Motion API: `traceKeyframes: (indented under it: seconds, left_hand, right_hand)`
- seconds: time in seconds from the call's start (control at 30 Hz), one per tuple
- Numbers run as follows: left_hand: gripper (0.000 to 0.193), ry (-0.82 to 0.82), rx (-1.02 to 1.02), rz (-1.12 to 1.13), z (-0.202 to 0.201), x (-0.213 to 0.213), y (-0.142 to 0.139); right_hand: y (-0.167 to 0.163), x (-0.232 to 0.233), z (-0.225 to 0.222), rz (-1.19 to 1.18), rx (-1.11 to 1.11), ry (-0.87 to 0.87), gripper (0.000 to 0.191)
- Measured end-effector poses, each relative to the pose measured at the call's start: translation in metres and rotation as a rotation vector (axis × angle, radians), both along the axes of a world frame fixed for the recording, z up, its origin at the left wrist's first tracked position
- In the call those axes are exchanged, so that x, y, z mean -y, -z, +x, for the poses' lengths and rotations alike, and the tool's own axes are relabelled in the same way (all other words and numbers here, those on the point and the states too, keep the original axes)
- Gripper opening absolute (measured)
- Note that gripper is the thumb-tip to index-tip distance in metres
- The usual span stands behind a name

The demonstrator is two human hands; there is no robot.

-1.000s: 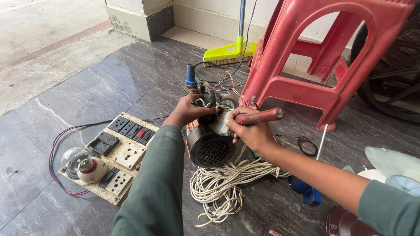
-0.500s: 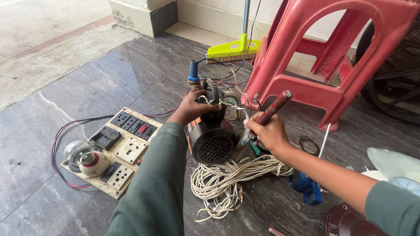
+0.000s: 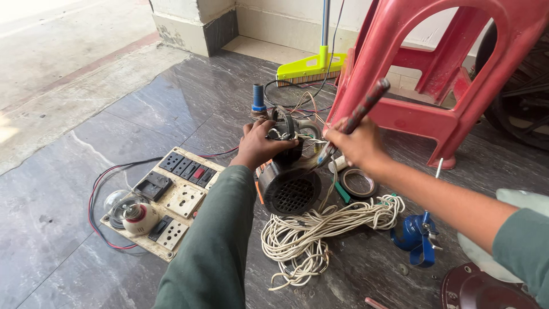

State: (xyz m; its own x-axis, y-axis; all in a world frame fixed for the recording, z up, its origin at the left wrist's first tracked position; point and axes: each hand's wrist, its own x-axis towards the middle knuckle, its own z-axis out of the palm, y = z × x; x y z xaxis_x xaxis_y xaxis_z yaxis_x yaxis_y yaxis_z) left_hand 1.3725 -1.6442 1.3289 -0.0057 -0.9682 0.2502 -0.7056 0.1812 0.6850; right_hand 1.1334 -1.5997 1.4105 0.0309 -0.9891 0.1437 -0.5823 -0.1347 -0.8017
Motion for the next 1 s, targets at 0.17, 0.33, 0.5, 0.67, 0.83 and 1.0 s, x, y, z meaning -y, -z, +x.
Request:
traceKeyframes:
  seconds: [0.17,0.33,0.5,0.67,0.83,1.0]
  left_hand:
    - [0.101,-0.02,-0.033,-0.342,-0.011,-0.012,0.011]
    - [0.073,-0.061,-0.134,-0.318,-0.025,-0.014,0.031]
    - [0.118,-0.265,-0.544,-0.106,-0.045,-0.018,0.022]
    - [0.073,-0.433,-0.447,0.088,-0.055,-0.003,0.008]
    - [0.058,-0.218,-0.704,0.222,-0.012,0.021,0.031]
    - [0.044,0.034,-0.946,0.27,0.032,0.038,0.041]
  right_hand:
    - [-0.01,0.013,0.01,0.116,0.198,-0.057,0.025]
    - [-0.012,0.026,0.01,0.115,-0.109,-0.139,0.028]
    - [0.008,0.033,-0.007,0.056,-0.065,-0.172,0.019]
    - [0.023,0.042,-0.027,-0.058,0.006,-0.327,0.02]
    - [0.013,0.039,-0.037,0.195,0.057,-0.353,0.022]
    - [0.02,0.014,-0.023,0.327,0.22,-0.407,0.024]
